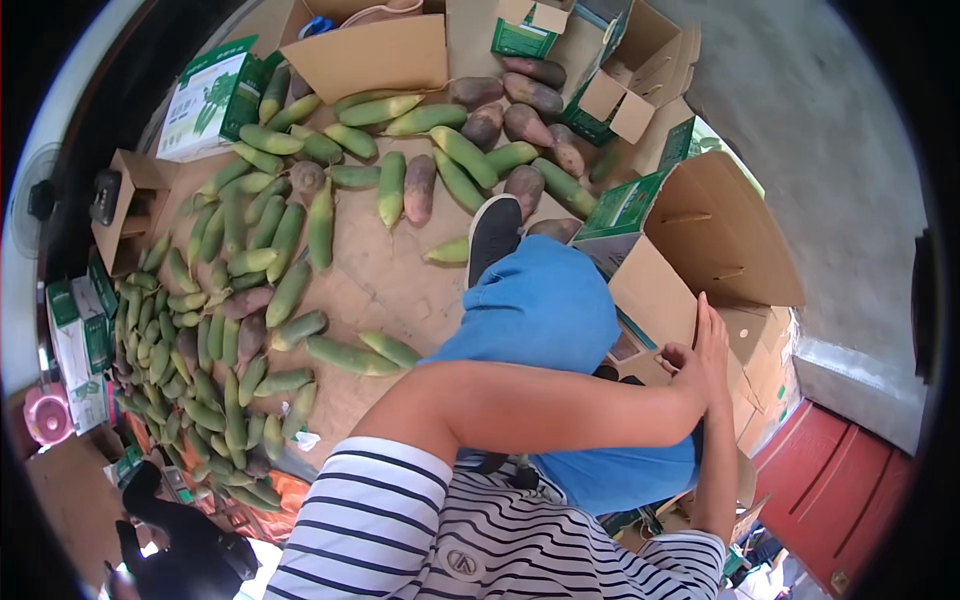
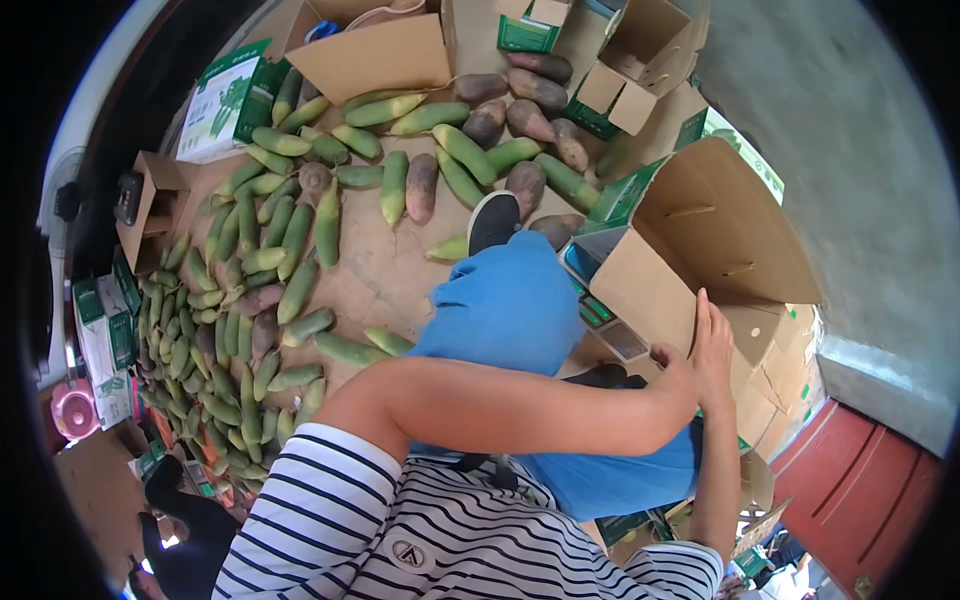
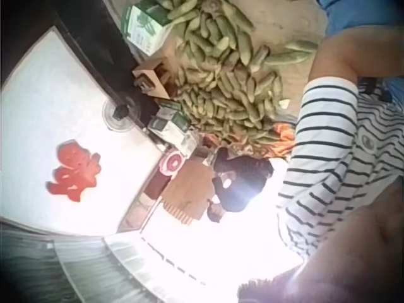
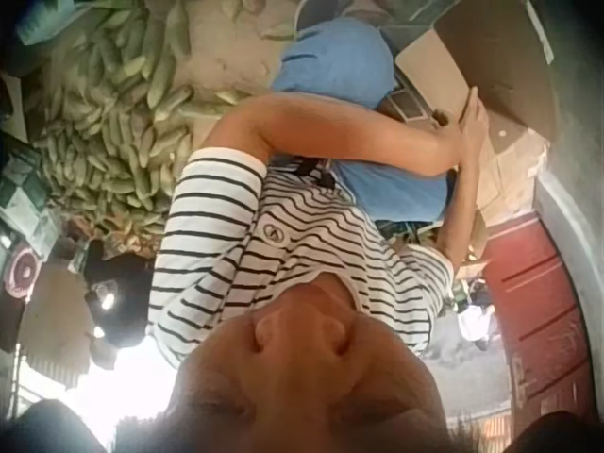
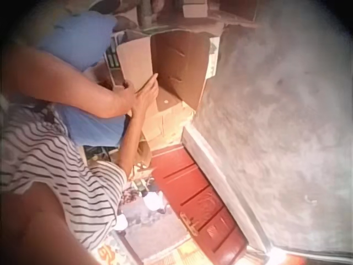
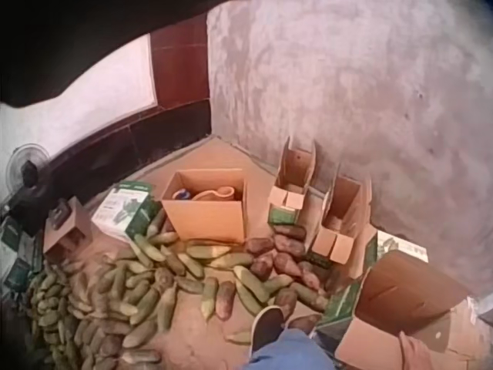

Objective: The recorder is sorting radishes from a large pile on the floor into cardboard boxes and weighing them on a digital scale.

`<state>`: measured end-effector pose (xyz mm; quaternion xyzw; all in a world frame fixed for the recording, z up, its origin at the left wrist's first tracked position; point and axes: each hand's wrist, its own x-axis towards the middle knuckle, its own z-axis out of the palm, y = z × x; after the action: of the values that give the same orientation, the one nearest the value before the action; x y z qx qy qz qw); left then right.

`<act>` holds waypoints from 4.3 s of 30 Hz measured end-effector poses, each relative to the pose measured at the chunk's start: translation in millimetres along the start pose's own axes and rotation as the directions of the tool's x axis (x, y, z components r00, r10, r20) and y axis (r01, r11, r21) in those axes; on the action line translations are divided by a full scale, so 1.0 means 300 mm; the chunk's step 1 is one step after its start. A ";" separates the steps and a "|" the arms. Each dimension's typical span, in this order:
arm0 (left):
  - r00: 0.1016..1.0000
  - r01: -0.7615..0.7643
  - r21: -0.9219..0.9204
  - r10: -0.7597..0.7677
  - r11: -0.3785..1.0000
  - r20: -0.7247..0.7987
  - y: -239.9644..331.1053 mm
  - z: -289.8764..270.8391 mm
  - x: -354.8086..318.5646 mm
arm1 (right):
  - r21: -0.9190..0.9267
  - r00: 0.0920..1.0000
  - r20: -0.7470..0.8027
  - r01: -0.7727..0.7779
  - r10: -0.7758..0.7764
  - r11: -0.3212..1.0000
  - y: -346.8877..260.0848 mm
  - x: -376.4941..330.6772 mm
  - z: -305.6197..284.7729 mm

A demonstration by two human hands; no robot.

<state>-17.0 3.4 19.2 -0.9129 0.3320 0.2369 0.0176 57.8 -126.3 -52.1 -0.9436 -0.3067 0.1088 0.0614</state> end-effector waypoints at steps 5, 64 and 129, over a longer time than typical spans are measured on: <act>0.995 -0.004 -0.086 -0.005 0.996 -0.102 0.039 -0.020 0.041 | -0.140 0.994 0.025 -0.101 0.105 0.985 -0.056 0.078 0.036; 0.047 -0.276 -0.952 -0.988 0.128 -0.147 -0.729 0.775 -0.728 | -0.149 0.984 -0.150 0.074 -0.096 0.986 -0.036 0.058 0.086; 0.559 -0.178 -0.501 -0.332 0.847 -0.760 -0.650 0.165 -0.199 | -0.115 0.969 -0.204 0.114 -0.136 0.987 -0.048 0.089 0.112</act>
<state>42.2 200.4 -22.7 -0.8972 0.1808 -0.1381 -0.3785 62.7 -97.1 -86.4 -0.9304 -0.3626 -0.0120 0.0521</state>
